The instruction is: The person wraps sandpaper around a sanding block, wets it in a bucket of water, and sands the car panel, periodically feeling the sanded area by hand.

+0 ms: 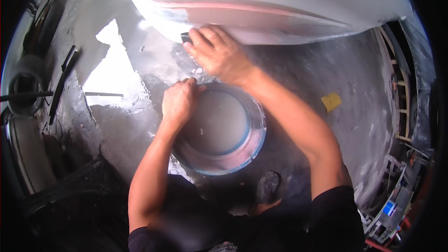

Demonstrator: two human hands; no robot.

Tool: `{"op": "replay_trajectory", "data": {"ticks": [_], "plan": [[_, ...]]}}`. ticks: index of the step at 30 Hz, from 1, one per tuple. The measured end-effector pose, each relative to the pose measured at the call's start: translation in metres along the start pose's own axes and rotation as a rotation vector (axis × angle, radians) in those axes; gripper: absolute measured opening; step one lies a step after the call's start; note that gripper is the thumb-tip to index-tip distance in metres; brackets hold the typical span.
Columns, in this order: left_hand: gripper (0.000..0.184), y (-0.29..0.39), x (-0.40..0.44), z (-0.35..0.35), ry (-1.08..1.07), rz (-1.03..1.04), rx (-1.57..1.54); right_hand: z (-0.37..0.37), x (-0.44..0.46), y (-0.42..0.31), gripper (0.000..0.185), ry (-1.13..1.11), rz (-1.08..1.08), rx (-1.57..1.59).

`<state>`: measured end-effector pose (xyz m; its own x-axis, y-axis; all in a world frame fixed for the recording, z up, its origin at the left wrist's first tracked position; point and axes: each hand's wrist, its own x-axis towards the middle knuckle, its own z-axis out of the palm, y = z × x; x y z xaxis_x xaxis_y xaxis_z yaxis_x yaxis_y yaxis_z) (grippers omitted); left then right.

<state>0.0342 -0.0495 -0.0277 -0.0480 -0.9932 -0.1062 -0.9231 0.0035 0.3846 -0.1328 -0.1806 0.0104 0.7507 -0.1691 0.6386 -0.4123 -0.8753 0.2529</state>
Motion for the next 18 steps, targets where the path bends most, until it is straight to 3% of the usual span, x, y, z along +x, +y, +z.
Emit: {"op": "replay_trajectory", "data": {"ticks": [4,7,10,13,15,18], "plan": [[0.035,0.001,0.001,-0.003,0.001,-0.05,-0.04,-0.05,-0.091,0.061,0.036,0.011,0.053,-0.109],[0.036,0.003,0.0,-0.006,0.044,-0.002,-0.032,-0.035,-0.084,0.049,0.032,0.034,0.059,-0.052],[0.038,0.003,0.002,-0.005,-0.028,-0.06,-0.02,0.012,-0.02,0.001,0.035,0.069,0.02,0.025],[0.039,0.0,0.0,-0.004,0.002,-0.027,-0.081,-0.001,-0.026,0.017,0.034,0.015,-0.073,-0.021],[0.037,0.002,0.0,-0.001,-0.003,-0.036,-0.061,-0.032,-0.074,0.051,0.043,0.035,-0.054,-0.054],[0.036,0.003,0.002,-0.005,0.008,-0.064,-0.035,-0.063,-0.112,0.081,0.036,0.027,0.043,-0.101]]}}
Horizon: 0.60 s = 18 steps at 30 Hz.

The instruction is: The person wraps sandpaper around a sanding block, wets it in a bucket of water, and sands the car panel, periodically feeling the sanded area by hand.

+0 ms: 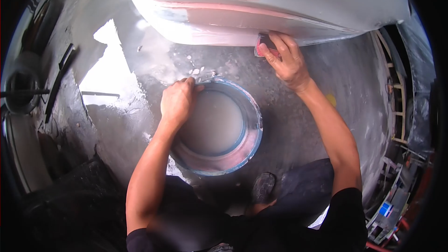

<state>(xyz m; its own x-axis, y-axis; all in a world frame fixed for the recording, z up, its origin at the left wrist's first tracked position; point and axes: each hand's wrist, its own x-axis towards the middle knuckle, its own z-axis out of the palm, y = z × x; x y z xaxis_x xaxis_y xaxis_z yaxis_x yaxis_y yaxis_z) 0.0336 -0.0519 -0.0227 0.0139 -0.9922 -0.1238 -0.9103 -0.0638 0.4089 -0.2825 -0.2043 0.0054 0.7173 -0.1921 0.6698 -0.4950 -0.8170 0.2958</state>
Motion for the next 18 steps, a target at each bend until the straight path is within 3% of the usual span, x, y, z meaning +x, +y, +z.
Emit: {"op": "replay_trajectory", "data": {"ticks": [5,7,9,11,14,18], "plan": [[0.038,-0.001,0.002,0.004,-0.018,0.013,-0.019,0.057,0.079,-0.083,0.033,0.06,0.031,0.074],[0.037,-0.004,0.0,0.004,0.008,0.05,-0.047,0.05,0.081,-0.078,0.028,0.071,0.053,0.09],[0.038,-0.002,0.0,0.007,-0.016,0.023,-0.038,0.023,0.05,-0.041,0.029,-0.023,-0.108,0.06],[0.038,-0.004,0.0,0.003,-0.015,-0.033,-0.031,0.002,0.015,-0.015,0.035,-0.037,-0.015,0.061],[0.036,0.0,-0.001,-0.002,0.007,0.041,-0.004,0.024,0.028,-0.045,0.034,-0.008,0.05,0.023],[0.039,0.0,0.002,-0.004,-0.04,0.005,-0.027,0.06,0.097,-0.088,0.034,-0.04,-0.045,0.084]]}}
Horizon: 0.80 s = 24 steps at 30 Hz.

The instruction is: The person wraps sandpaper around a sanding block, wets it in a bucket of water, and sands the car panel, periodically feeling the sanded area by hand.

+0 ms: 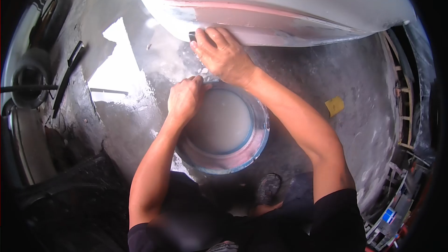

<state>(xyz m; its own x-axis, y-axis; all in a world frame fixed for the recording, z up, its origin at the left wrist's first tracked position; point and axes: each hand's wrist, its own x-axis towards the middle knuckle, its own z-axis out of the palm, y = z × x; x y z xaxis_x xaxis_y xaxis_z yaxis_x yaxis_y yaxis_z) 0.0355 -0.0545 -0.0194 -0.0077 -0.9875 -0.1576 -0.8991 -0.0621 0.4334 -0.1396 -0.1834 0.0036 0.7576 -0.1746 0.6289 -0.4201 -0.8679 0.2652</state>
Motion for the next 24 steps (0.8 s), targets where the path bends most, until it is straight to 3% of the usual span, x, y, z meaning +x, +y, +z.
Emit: {"op": "replay_trajectory", "data": {"ticks": [5,12,19,24], "plan": [[0.036,-0.008,-0.001,0.006,0.051,0.021,0.013,-0.046,-0.065,0.048,0.032,-0.008,0.001,-0.028],[0.038,-0.008,-0.001,0.003,0.095,0.093,-0.019,-0.001,0.021,-0.01,0.034,-0.023,0.051,0.02],[0.038,-0.016,0.0,0.014,0.118,0.12,-0.092,-0.049,-0.044,0.029,0.034,-0.064,0.088,-0.119],[0.037,-0.011,-0.002,0.004,0.075,0.103,-0.032,0.005,0.025,-0.007,0.039,-0.048,0.03,0.009]]}}
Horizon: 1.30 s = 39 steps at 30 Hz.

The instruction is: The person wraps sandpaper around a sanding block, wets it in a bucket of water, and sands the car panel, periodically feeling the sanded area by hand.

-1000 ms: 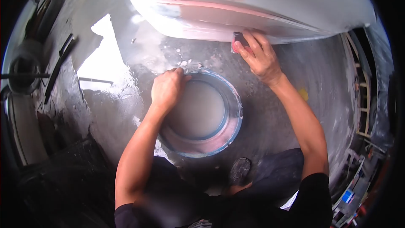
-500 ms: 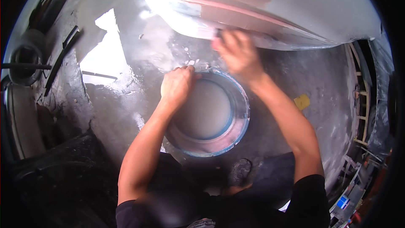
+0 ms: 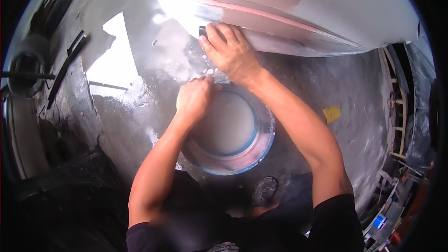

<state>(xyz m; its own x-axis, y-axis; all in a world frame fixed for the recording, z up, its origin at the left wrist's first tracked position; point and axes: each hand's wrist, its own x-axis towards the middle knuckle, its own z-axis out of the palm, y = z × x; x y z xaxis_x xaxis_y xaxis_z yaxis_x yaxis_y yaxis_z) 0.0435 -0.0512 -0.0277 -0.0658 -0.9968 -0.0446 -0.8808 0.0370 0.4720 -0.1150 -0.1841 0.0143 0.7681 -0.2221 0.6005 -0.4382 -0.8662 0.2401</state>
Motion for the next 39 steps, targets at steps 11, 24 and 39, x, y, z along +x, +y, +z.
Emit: {"op": "replay_trajectory", "data": {"ticks": [11,24,39], "plan": [[0.037,-0.002,0.001,0.006,0.021,0.01,-0.019,-0.003,-0.014,0.0,0.035,-0.025,0.042,-0.068],[0.036,0.0,0.001,0.001,0.011,0.008,0.002,0.001,-0.005,0.001,0.036,0.017,-0.004,0.012],[0.033,0.008,0.001,-0.005,-0.096,-0.072,0.058,-0.021,-0.049,0.032,0.032,-0.002,-0.097,-0.043]]}}
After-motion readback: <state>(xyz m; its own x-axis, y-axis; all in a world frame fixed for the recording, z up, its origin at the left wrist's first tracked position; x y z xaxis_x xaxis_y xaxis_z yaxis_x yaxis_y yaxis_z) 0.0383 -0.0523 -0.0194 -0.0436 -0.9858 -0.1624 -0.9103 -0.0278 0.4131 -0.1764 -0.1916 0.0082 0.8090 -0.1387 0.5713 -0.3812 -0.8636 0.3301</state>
